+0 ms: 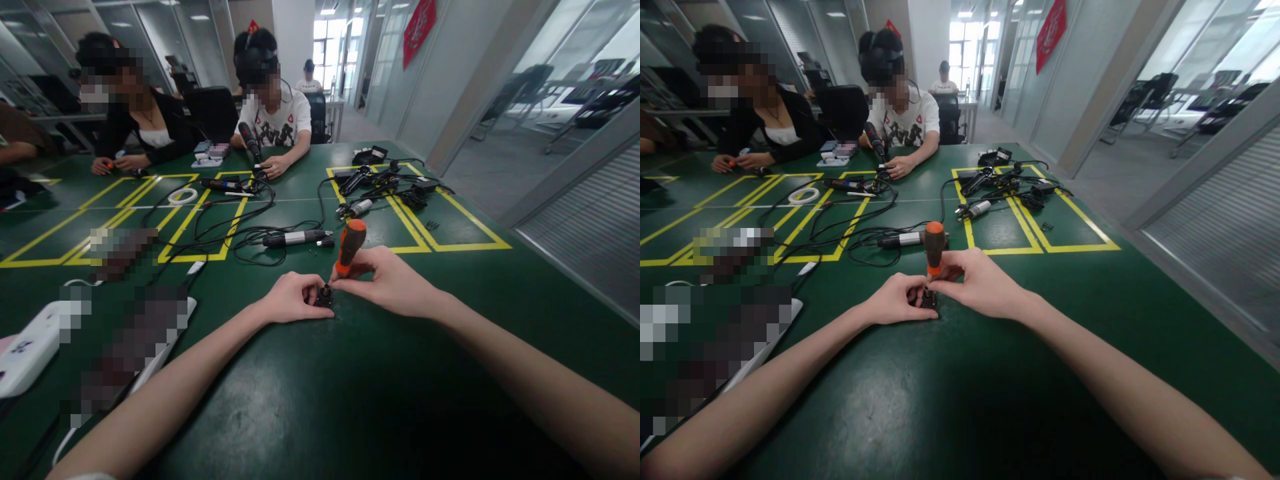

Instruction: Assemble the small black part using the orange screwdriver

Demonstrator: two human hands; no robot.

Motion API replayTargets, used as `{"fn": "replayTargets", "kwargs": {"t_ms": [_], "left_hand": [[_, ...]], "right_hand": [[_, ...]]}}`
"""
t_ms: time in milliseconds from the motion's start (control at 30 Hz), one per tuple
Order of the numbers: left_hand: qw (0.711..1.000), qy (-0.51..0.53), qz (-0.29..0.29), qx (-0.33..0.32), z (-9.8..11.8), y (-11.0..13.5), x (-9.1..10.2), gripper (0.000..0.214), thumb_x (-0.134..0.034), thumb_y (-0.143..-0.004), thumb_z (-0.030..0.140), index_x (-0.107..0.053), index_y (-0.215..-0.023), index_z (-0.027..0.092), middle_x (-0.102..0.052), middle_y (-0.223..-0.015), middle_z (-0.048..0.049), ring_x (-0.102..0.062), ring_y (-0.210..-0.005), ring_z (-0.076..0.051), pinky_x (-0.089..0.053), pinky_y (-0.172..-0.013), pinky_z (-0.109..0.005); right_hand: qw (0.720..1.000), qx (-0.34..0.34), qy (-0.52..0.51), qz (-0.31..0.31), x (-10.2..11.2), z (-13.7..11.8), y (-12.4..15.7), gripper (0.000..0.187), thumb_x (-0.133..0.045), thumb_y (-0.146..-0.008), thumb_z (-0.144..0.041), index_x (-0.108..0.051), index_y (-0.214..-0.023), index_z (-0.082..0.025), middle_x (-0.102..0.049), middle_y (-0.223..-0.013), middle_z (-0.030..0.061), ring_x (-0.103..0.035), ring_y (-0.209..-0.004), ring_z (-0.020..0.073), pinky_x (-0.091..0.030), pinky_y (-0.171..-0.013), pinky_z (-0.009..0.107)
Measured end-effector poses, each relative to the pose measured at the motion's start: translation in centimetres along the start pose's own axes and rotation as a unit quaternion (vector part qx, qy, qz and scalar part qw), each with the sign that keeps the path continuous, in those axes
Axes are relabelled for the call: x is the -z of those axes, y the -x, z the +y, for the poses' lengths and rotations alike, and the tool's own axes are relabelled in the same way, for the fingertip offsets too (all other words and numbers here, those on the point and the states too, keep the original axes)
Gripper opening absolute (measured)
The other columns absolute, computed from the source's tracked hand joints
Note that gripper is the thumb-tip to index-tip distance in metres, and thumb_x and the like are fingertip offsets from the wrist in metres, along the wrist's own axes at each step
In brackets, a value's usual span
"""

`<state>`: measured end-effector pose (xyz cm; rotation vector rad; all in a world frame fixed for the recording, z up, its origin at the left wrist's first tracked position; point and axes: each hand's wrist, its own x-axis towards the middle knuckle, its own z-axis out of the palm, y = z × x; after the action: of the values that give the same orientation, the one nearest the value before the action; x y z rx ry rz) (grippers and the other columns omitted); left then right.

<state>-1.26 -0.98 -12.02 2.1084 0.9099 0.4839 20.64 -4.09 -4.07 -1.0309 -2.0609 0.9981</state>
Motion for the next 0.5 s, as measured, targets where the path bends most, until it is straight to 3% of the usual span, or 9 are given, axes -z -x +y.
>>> {"fn": "replayTargets", "kwargs": {"t_ms": [500], "left_hand": [[1.000,-0.005,-0.009,0.008,0.08,-0.14,0.07,0.039,-0.085,-0.072,0.048,-0.066,-0.085,0.017,-0.061,-0.060,0.0075,-0.054,-0.055,-0.009,-0.036,-0.058,-0.021]], "right_hand": [[0.999,0.021,0.002,-0.027,-0.22,0.28,0.00,0.003,-0.073,-0.081,-0.021,-0.075,-0.083,-0.019,-0.078,-0.084,0.0032,-0.073,-0.078,0.0195,-0.059,-0.077,0.032]]}}
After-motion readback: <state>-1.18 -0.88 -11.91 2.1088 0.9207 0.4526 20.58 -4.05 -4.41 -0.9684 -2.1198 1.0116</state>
